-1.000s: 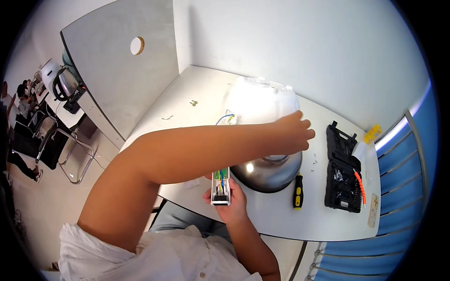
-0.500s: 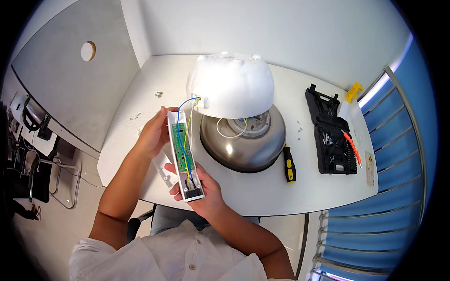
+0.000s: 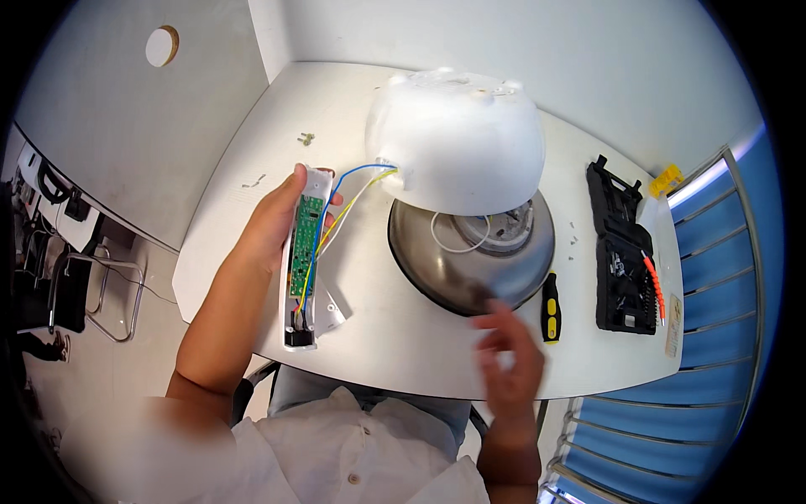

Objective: The person assembles a white desk lamp by screwing the lampshade onto the base and connecting the internal wiring to a circuit board. They use a screwdriver to secure the shade and then attach wires to the board before placing the shade back on the base.

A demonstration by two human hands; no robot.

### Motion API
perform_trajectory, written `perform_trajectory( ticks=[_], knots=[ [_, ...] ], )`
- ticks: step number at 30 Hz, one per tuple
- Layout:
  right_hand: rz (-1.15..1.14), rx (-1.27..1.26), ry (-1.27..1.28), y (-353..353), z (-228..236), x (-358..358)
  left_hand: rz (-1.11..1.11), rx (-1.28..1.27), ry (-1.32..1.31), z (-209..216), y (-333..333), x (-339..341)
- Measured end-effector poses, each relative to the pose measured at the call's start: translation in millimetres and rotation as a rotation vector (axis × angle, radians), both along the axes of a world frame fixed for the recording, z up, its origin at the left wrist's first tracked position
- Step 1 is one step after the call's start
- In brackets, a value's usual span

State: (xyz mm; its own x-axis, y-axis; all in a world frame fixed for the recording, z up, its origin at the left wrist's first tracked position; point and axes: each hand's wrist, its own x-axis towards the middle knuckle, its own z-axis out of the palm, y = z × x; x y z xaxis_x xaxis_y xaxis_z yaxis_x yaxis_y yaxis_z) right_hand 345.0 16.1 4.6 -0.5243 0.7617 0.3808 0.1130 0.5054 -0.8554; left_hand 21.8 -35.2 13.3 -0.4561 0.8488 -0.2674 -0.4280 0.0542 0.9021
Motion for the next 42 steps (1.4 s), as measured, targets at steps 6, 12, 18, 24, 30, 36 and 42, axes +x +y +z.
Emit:
perform_trajectory(
  ticks=[6, 12, 18, 24, 30, 36, 42],
  knots=[
    [-0.469, 0.265, -0.269, 34, -2, 50, -0.085, 0.269, -0.165, -11, 2, -7],
    [0.109, 0.551, -0.336, 26, 43, -29, -0.226, 0.383, -0.322, -18, 6, -8],
    [0.379, 0.848, -0.296, 34, 34, -145, -0.291, 0.426, -0.582, -20, 5, -6],
    [0.307, 0.966, -0.101, 27, 14, -168, -0.289, 0.375, -0.531, -26, 6, -7],
    [0.281, 1.093, -0.020, 35, -2, -168, -0.223, 0.254, -0.377, -21, 5, -5],
    [0.249, 1.035, -0.121, 30, -2, -167, -0.197, 0.238, -0.282, -19, 5, -1],
    [0.257, 1.033, -0.028, 33, -11, -168, -0.227, 0.281, -0.153, -19, 4, -4]
  ],
)
